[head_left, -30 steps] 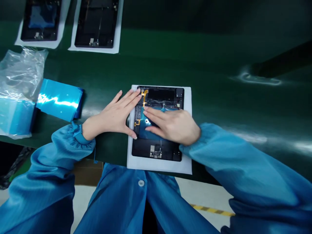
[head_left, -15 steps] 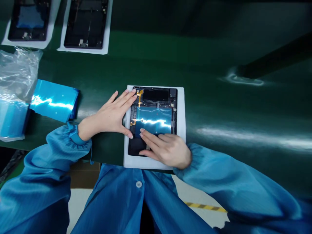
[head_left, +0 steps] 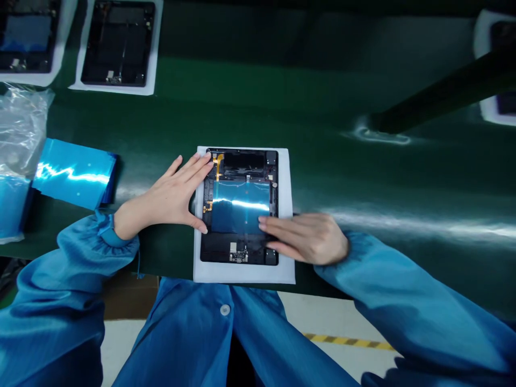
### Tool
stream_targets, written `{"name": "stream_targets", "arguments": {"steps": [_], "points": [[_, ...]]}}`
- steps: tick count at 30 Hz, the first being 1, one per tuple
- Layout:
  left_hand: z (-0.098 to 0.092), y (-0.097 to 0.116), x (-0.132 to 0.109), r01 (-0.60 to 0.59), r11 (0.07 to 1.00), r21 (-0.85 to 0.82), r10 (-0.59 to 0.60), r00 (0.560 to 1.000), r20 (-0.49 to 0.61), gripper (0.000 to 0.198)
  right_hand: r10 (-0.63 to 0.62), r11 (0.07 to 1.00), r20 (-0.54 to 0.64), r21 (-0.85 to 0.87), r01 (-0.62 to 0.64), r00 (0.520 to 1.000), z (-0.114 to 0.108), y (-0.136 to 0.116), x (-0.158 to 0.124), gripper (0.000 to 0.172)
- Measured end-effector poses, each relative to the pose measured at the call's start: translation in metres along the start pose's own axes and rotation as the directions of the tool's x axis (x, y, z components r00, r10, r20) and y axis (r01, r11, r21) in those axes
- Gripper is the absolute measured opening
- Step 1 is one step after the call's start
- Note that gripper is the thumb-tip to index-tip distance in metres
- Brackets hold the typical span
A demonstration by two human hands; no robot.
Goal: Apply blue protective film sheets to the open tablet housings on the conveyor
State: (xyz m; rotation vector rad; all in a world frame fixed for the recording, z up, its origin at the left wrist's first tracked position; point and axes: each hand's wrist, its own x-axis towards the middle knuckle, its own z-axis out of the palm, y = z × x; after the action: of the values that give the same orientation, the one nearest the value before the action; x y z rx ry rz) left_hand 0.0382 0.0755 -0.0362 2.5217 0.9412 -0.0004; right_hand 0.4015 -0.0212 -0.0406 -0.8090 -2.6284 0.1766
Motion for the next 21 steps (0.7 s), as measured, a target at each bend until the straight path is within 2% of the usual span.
{"name": "stream_targets", "arguments": {"steps": [3, 5, 9, 10, 11, 12, 13, 14, 15, 16, 17, 18, 19, 21], "points": [[-0.001, 0.0, 0.0, 0.015, 1.0, 0.019, -0.015, 1.0, 0.007, 0.156, 0.151, 0.988, -0.004, -0.045, -0.151, 0.989, 0.008, 0.022, 0.016, 0.033], [-0.001, 0.001, 0.0, 0.037, 0.999, 0.032, -0.038, 0.999, 0.025, 0.155, 0.209, 0.976, 0.004, -0.055, -0.208, 0.978, 0.009, 0.026, 0.022, 0.037], [-0.012, 0.008, 0.0, 0.072, 0.995, 0.066, -0.077, 0.995, 0.071, 0.153, 0.073, 0.988, 0.014, 0.135, -0.075, 0.997, 0.0, -0.006, 0.009, 0.032], [-0.017, 0.012, 0.003, 0.078, 0.994, 0.079, -0.084, 0.994, 0.068, 0.148, 0.094, 0.978, -0.017, 0.191, -0.089, 0.995, -0.003, -0.017, 0.003, 0.027], [-0.022, 0.016, 0.008, 0.088, 0.992, 0.092, -0.092, 0.995, 0.048, 0.137, 0.184, 0.96, -0.061, 0.226, -0.166, 0.981, -0.006, -0.026, -0.003, 0.024], [-0.028, 0.021, 0.016, 0.099, 0.989, 0.105, -0.101, 0.995, 0.012, 0.121, 0.34, 0.921, -0.11, 0.241, -0.307, 0.934, -0.009, -0.034, -0.007, 0.023], [-0.032, 0.025, 0.026, 0.117, 0.986, 0.119, -0.113, 0.993, -0.039, 0.101, 0.528, 0.837, -0.152, 0.26, -0.482, 0.835, -0.01, -0.038, -0.01, 0.025], [-0.035, 0.03, 0.038, 0.144, 0.981, 0.131, -0.131, 0.986, -0.099, 0.08, 0.707, 0.7, -0.165, 0.3, -0.648, 0.688, -0.012, -0.041, -0.011, 0.028], [-0.037, 0.035, 0.051, 0.17, 0.975, 0.144, -0.147, 0.977, -0.153, 0.063, 0.843, 0.53, -0.129, 0.361, -0.767, 0.521, -0.012, -0.042, -0.01, 0.034], [-0.037, 0.038, 0.065, 0.21, 0.964, 0.163, -0.176, 0.964, -0.2, 0.052, 0.926, 0.357, -0.046, 0.43, -0.829, 0.374, -0.013, -0.041, -0.008, 0.043], [-0.035, 0.04, 0.078, 0.248, 0.951, 0.184, -0.206, 0.953, -0.222, 0.046, 0.96, 0.205, 0.067, 0.498, -0.843, 0.273, -0.012, -0.039, -0.005, 0.052], [-0.032, 0.04, 0.09, 0.25, 0.946, 0.208, -0.205, 0.955, -0.216, 0.041, 0.959, 0.081, 0.183, 0.553, -0.829, 0.215, -0.012, -0.037, -0.001, 0.059], [-0.028, 0.039, 0.099, 0.238, 0.945, 0.226, -0.192, 0.959, -0.209, 0.038, 0.944, -0.015, 0.274, 0.592, -0.806, 0.184, -0.011, -0.035, 0.004, 0.063], [-0.02, 0.033, 0.11, 0.193, 0.954, 0.23, -0.149, 0.97, -0.194, 0.034, 0.919, -0.112, 0.36, 0.627, -0.771, 0.16, -0.008, -0.032, 0.013, 0.064]]}}
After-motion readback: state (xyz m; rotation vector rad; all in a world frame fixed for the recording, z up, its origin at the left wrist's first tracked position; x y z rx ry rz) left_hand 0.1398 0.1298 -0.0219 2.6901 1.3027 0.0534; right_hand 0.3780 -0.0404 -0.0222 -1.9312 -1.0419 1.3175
